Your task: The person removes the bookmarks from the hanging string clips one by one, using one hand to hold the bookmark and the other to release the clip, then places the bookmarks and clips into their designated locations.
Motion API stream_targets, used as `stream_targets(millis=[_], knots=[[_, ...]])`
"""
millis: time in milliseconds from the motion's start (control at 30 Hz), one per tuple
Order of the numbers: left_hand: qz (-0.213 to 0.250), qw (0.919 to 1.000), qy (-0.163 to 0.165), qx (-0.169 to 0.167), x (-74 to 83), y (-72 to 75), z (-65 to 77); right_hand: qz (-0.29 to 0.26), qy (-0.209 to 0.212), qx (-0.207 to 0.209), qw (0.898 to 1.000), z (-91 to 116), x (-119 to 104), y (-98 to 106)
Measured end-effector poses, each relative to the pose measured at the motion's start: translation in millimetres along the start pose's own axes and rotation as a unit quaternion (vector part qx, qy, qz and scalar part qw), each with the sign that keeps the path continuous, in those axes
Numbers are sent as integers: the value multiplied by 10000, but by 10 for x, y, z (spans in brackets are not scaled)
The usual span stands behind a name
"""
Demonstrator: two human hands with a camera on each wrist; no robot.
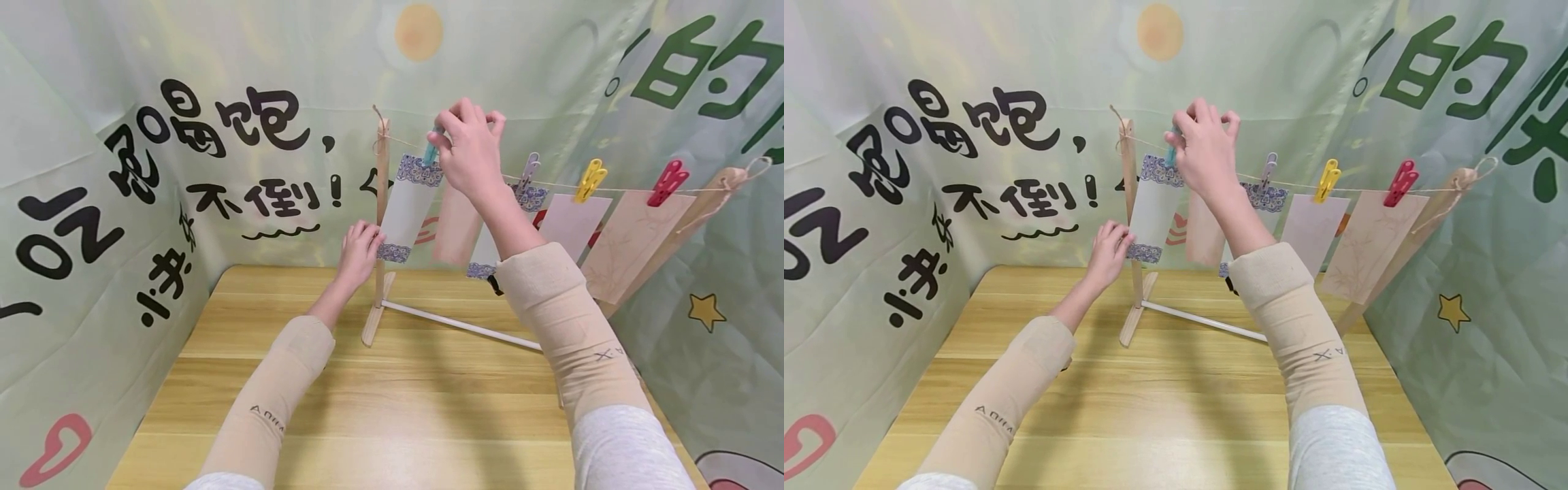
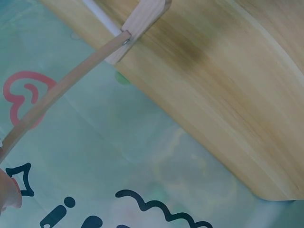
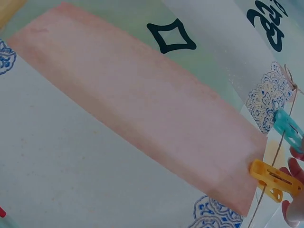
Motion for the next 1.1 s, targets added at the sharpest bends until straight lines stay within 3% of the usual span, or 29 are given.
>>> stream_targets(millis=[400,1100], knots=[[17,9999,-32,107,-2,14,-12,-298,218,958,9947,11,-7,143],[-4,9999,11,148,-38,50,3,-452,-31,1299,9905,42,0,245]])
Point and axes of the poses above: each hand's wrist, its own z-axis away from the middle knuckle, its own y-axis out of the back of the hand, x = y × z, the point moved 9 cm from there along -z, towards the middle knuckle, and after that the axes turned 7 degrees about x, right-handed, at the moved point
